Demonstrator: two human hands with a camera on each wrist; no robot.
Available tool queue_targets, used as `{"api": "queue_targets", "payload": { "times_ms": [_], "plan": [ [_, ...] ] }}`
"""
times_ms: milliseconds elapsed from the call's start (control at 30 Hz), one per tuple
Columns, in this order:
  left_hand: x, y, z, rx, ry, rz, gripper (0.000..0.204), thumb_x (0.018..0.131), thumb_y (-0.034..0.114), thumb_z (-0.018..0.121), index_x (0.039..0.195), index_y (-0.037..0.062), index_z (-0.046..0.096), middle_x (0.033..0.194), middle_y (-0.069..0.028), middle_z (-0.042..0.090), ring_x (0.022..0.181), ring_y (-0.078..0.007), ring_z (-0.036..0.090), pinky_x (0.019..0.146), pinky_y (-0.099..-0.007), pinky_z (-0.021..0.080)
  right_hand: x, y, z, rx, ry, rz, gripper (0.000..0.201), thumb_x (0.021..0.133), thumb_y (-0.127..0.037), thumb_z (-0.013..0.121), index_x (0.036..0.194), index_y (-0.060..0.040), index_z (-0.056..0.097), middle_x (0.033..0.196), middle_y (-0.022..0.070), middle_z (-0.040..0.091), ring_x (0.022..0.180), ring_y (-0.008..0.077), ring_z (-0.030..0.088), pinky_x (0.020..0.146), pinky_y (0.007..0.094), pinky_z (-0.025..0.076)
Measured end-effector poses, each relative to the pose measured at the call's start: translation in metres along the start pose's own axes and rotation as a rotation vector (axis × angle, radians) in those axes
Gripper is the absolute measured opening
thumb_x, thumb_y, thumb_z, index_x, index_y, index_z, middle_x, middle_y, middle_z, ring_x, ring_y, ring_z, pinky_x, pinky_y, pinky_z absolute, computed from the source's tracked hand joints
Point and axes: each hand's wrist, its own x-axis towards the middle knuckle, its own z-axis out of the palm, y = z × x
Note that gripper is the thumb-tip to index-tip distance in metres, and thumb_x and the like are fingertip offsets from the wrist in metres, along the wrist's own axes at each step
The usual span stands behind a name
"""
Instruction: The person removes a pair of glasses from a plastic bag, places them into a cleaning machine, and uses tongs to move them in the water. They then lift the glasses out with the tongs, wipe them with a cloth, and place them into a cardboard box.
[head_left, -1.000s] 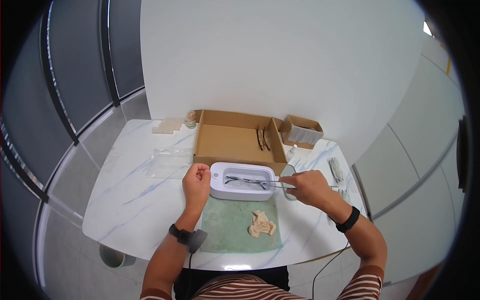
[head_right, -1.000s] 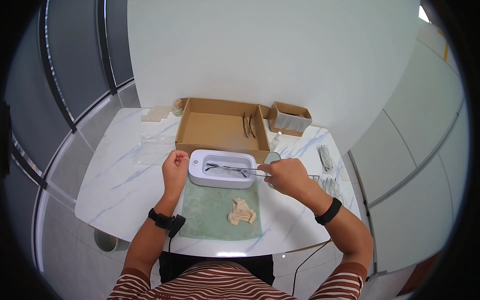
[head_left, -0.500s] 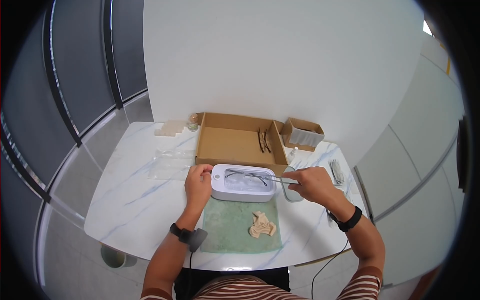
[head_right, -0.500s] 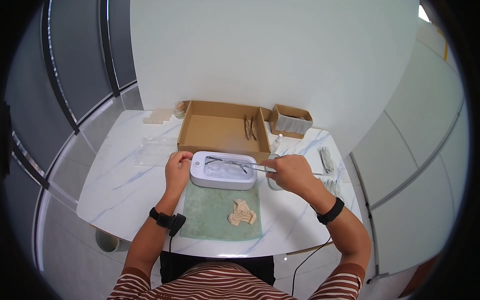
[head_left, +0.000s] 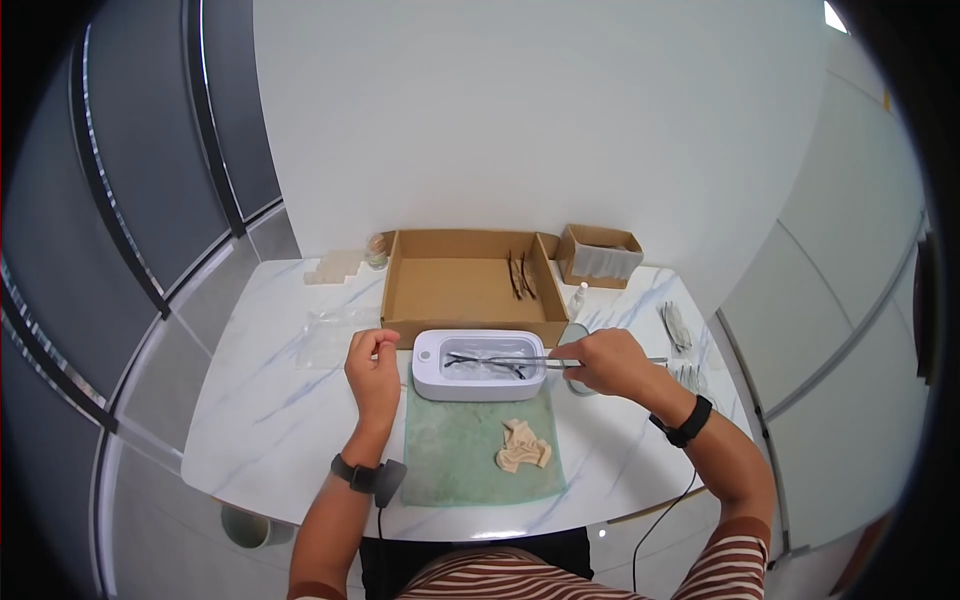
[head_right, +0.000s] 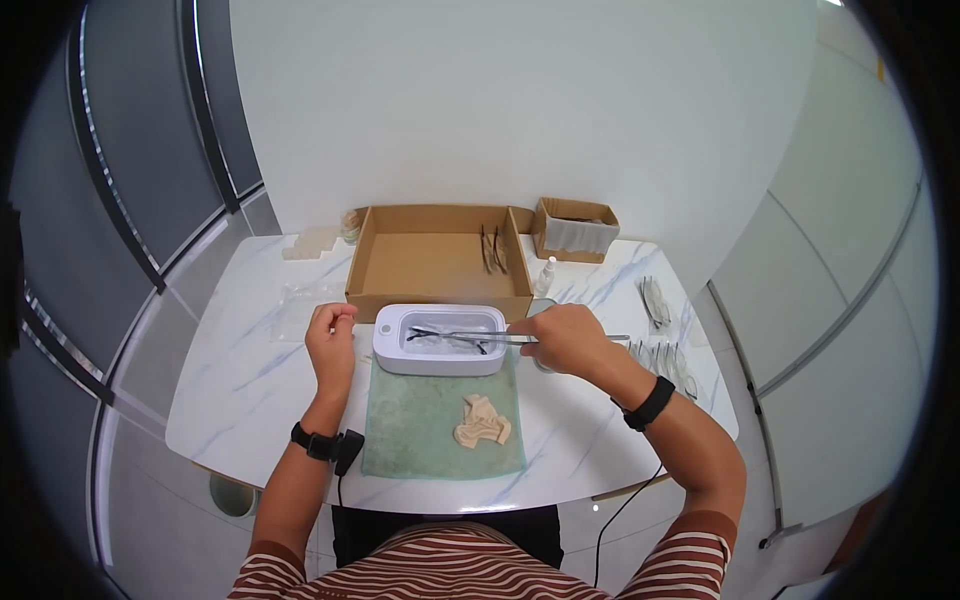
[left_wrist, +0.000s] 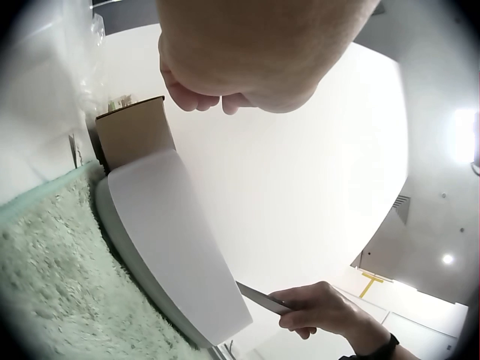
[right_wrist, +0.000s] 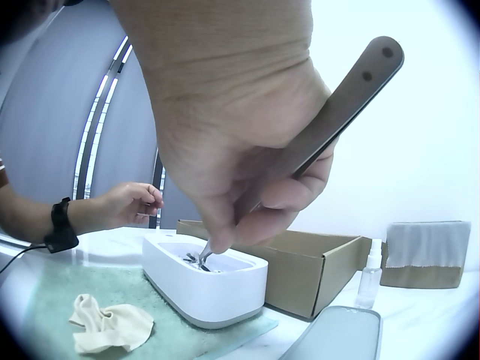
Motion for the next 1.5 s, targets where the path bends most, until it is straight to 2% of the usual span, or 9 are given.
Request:
{"api": "queue_targets", "payload": {
  "times_ms": [367, 433, 533, 667, 767, 867, 1000, 1067, 1500],
  "plan": [
    [-0.006, -0.012, -0.004, -0.089, 0.021, -0.09, 0.012, 0.089, -0.006, 0.056, 0.091, -0.0013, 0.067, 0.09, -0.0049, 0.062, 0.077, -0.0133, 0.057, 0.07, -0.0262, 0.046, 0.006, -0.003, -0.008, -0.001, -0.035, 0.008, 0.035, 0.085, -0.027, 0.076, 0.12, -0.024, 0.075, 0.082, 0.0117, 0.072, 0.082, 0.032, 0.07, 0.072, 0.0443, 0.053],
    [-0.006, -0.015, -0.005, -0.109, 0.021, -0.094, 0.013, 0.089, -0.006, 0.055, 0.091, -0.0015, 0.067, 0.091, -0.0047, 0.062, 0.078, -0.0129, 0.057, 0.069, -0.0259, 0.046, 0.003, -0.01, -0.011, -0.052, -0.092, 0.043, 0.037, 0.085, -0.027, 0.076, 0.122, -0.0233, 0.073, 0.082, 0.0113, 0.072, 0.083, 0.0312, 0.07, 0.072, 0.0434, 0.054],
    [-0.007, -0.011, -0.004, -0.138, 0.023, -0.097, 0.013, 0.089, -0.007, 0.055, 0.091, -0.0015, 0.067, 0.091, -0.0052, 0.062, 0.078, -0.013, 0.058, 0.069, -0.0257, 0.046, -0.005, -0.013, -0.016, -0.035, -0.061, -0.016, 0.039, 0.084, -0.027, 0.077, 0.123, -0.0219, 0.072, 0.081, 0.0109, 0.071, 0.083, 0.0307, 0.07, 0.072, 0.0425, 0.054],
    [-0.007, -0.01, -0.006, -0.129, 0.005, -0.102, 0.013, 0.089, -0.007, 0.055, 0.092, -0.0016, 0.067, 0.092, -0.0056, 0.062, 0.078, -0.0131, 0.058, 0.069, -0.0259, 0.046, -0.012, -0.017, -0.033, -0.033, -0.122, -0.028, 0.04, 0.083, -0.027, 0.078, 0.123, -0.0205, 0.073, 0.082, 0.0118, 0.072, 0.082, 0.0314, 0.07, 0.073, 0.0428, 0.054],
    [-0.006, -0.011, -0.009, -0.106, 0.01, -0.067, 0.014, 0.089, -0.007, 0.055, 0.092, -0.0016, 0.067, 0.092, -0.0058, 0.062, 0.077, -0.0133, 0.058, 0.069, -0.0262, 0.046, -0.011, -0.011, -0.043, -0.015, -0.122, -0.047, 0.038, 0.083, -0.024, 0.078, 0.121, -0.0194, 0.074, 0.081, 0.0094, 0.074, 0.076, 0.028, 0.071, 0.068, 0.0396, 0.054],
    [-0.006, -0.014, -0.011, -0.101, 0.027, -0.077, 0.014, 0.088, -0.007, 0.055, 0.092, -0.0016, 0.067, 0.093, -0.0058, 0.062, 0.078, -0.0134, 0.058, 0.07, -0.0262, 0.046, -0.003, -0.004, -0.051, 0.049, -0.12, 0.009, 0.041, 0.082, -0.027, 0.079, 0.121, -0.0171, 0.073, 0.083, 0.0146, 0.072, 0.082, 0.0342, 0.069, 0.074, 0.0433, 0.054],
    [-0.006, -0.013, -0.011, -0.133, 0.033, -0.095, 0.014, 0.089, -0.007, 0.055, 0.092, -0.0014, 0.067, 0.093, -0.0057, 0.062, 0.079, -0.0134, 0.058, 0.07, -0.0261, 0.047, 0.01, 0.005, -0.049, 0.061, -0.163, 0.012, 0.041, 0.083, -0.028, 0.078, 0.122, -0.017, 0.073, 0.083, 0.0142, 0.073, 0.082, 0.0333, 0.069, 0.074, 0.0428, 0.054],
    [-0.006, -0.012, -0.011, -0.148, 0.036, -0.103, 0.014, 0.089, -0.007, 0.055, 0.092, -0.0014, 0.067, 0.093, -0.0056, 0.062, 0.079, -0.0132, 0.058, 0.071, -0.026, 0.047, 0.014, 0.007, -0.046, 0.102, -0.148, -0.013, 0.041, 0.081, -0.026, 0.081, 0.12, -0.0154, 0.074, 0.081, 0.0116, 0.074, 0.077, 0.0284, 0.071, 0.071, 0.0396, 0.053],
    [-0.008, -0.01, -0.011, -0.139, 0.027, -0.068, 0.014, 0.09, -0.007, 0.055, 0.092, -0.0012, 0.067, 0.093, -0.0055, 0.063, 0.076, -0.0128, 0.059, 0.068, -0.0257, 0.047, 0.017, 0.006, -0.039, 0.09, -0.23, -0.013, 0.036, 0.082, -0.024, 0.08, 0.117, -0.019, 0.076, 0.082, 0.0109, 0.074, 0.079, 0.0281, 0.071, 0.071, 0.0395, 0.054]
  ]
}}
